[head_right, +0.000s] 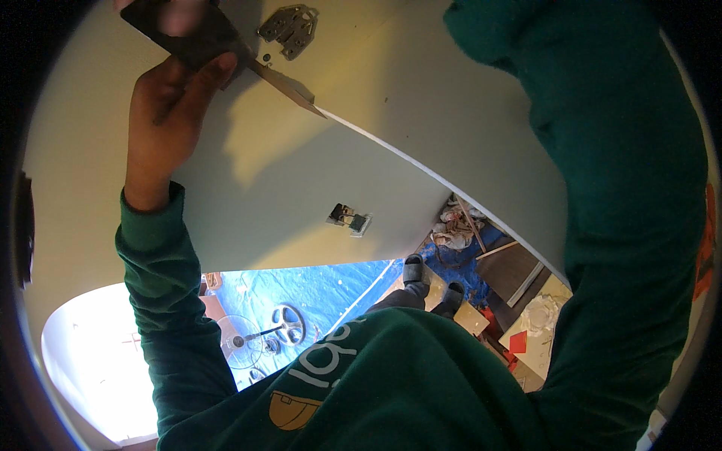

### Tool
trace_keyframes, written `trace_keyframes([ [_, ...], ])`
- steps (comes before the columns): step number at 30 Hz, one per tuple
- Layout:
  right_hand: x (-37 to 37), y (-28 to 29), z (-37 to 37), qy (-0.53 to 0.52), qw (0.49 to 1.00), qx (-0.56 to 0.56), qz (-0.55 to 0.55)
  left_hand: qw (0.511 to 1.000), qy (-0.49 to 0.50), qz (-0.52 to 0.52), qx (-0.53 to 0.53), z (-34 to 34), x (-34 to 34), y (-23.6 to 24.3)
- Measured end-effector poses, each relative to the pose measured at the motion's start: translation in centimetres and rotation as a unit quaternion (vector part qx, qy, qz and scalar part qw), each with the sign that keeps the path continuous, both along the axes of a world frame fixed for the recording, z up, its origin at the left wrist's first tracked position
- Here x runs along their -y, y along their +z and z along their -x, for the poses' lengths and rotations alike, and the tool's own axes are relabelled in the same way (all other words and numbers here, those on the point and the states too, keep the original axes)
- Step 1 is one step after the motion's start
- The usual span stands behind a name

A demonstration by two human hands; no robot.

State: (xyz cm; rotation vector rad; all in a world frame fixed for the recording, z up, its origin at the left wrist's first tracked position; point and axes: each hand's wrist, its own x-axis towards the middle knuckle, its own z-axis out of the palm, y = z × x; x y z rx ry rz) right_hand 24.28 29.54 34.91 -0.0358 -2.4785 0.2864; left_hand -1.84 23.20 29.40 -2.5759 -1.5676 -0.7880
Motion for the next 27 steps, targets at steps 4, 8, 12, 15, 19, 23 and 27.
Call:
trace_keyframes([
  [4,-0.1,-0.2,0.1,0.002,1.000,0.007,0.013,1.000,-0.021,0.000,-0.014,-0.1,-0.1,0.0],
  [8,0.1,-0.3,0.1,-0.007,1.000,0.005,0.016,0.999,-0.039,-0.011,-0.012,0.2,-0.5,-0.3],
  [12,0.3,-0.1,0.7,-0.056,0.996,0.061,0.018,1.000,-0.026,-0.001,0.001,-0.1,-0.9,-1.2],
  [15,2.1,0.2,1.6,-0.146,0.986,0.072,0.024,0.999,-0.030,-0.009,-0.031,0.3,-1.0,-1.2],
  [19,1.0,-0.2,0.0,-0.072,0.997,0.019,-0.030,0.998,-0.022,0.016,0.053,-0.5,-0.6,-1.0],
  [23,0.8,-0.4,0.4,-0.059,0.998,0.019,0.012,0.998,-0.062,0.008,0.027,0.3,-1.4,-1.4],
  [27,0.8,-0.1,0.8,-0.069,0.997,0.023,-0.030,0.998,-0.047,0.024,0.025,0.4,-1.1,-1.3],
])
